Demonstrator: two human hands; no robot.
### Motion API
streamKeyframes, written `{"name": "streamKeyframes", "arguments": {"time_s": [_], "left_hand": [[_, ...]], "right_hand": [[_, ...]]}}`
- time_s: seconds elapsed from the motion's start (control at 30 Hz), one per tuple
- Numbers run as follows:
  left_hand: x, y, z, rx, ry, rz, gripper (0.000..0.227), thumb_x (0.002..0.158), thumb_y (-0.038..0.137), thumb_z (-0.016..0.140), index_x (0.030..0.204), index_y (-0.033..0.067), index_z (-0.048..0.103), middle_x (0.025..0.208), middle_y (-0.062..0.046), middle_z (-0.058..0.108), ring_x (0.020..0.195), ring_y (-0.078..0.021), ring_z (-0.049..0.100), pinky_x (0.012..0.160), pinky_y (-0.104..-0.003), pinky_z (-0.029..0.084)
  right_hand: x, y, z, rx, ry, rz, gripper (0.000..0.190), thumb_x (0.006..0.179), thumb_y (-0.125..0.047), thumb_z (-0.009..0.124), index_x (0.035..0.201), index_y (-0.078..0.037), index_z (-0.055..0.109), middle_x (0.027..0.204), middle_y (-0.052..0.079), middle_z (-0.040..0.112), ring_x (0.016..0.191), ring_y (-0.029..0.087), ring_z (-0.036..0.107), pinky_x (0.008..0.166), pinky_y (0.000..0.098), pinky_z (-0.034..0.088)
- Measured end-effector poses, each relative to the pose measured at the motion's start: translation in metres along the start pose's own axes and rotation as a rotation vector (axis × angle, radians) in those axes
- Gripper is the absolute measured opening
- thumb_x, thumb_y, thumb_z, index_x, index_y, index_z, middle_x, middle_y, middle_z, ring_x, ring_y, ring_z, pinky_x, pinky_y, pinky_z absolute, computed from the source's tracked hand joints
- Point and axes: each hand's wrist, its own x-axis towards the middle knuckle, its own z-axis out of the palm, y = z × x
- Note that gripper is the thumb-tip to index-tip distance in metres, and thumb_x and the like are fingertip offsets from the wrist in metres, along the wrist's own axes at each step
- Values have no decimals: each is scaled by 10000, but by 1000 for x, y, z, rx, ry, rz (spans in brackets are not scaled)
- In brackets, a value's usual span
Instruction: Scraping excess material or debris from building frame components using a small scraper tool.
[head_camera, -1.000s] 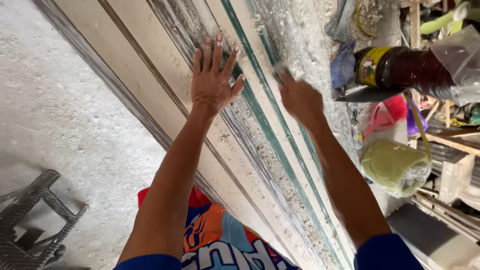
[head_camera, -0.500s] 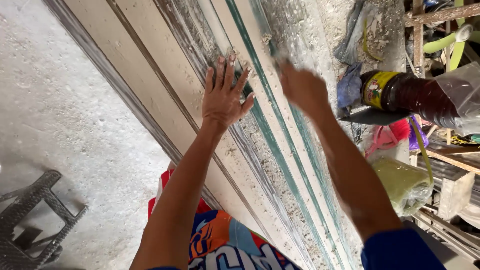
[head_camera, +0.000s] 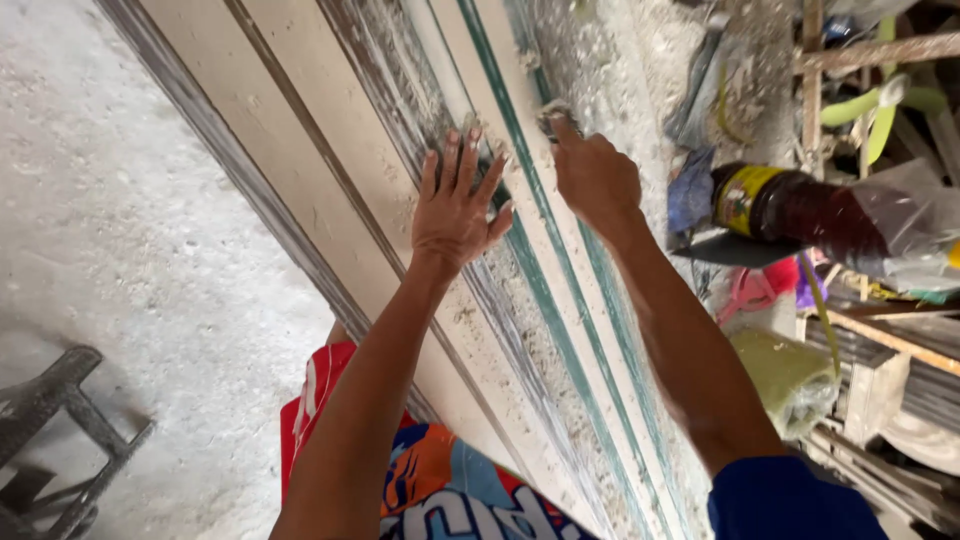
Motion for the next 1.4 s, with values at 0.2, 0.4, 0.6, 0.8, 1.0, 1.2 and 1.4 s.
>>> {"name": "streamKeyframes", "arguments": {"time_s": [0.2, 0.4, 0.6, 0.8, 1.0, 1.2, 1.4], "left_hand": [[8, -6, 3, -16, 4, 11, 662, 1037, 566, 410, 1579, 191, 479, 1648, -215, 259, 1554, -425, 196, 1236, -625, 180], [7, -5, -3, -5, 16, 14, 653, 1044, 555, 421, 1588, 195, 454, 1677, -229, 255, 1559, -429, 204, 1245, -616, 188], [9, -7, -2, -4, 18, 23, 670, 1027, 562, 408, 1593, 203, 445, 1677, -223, 250, 1554, -420, 197, 1241, -608, 176], [5, -5, 0, 3, -10, -3, 663, 1037, 571, 380, 1596, 217, 432, 1689, -213, 236, 1564, -414, 186, 1252, -595, 158], [5, -6, -1, -8, 12, 13, 668, 1042, 565, 373, 1603, 210, 449, 1683, -215, 234, 1564, -414, 189, 1252, -596, 161], [7, -9, 1, -17, 26, -4, 637, 1040, 550, 386, 1580, 224, 470, 1688, -208, 238, 1566, -417, 205, 1252, -599, 166], [6, -5, 3, -5, 20, 10, 663, 1024, 561, 397, 1581, 210, 469, 1676, -219, 243, 1555, -417, 208, 1245, -603, 175]], "right_hand": [[-10, -8, -15, 58, -41, 50, 462, 1089, -382, 422, 1534, -263, 456, 926, 206, 658, 729, 350, 676, 643, 527, 549], [43, -27, -26, 49, -4, 12, 436, 1104, -347, 436, 1523, -231, 467, 851, 180, 651, 680, 320, 658, 614, 509, 554], [35, -22, -29, 34, 15, -29, 393, 1127, -350, 413, 1491, -230, 499, 818, 152, 649, 656, 282, 654, 593, 491, 554], [31, -22, -17, 16, -34, 23, 454, 1108, -380, 400, 1545, -263, 449, 807, 153, 650, 568, 243, 622, 480, 424, 515], [62, -29, -29, -48, 98, -68, 446, 1128, -382, 405, 1554, -257, 447, 807, 130, 634, 572, 221, 593, 496, 412, 511], [36, -17, -21, -17, -55, 15, 469, 1096, -378, 368, 1549, -268, 417, 659, 90, 546, 475, 202, 524, 411, 399, 470], [111, -42, -62, 143, -6, -40, 435, 1146, -391, 330, 1523, -244, 487, 580, 23, 494, 424, 149, 457, 433, 357, 453]]}}
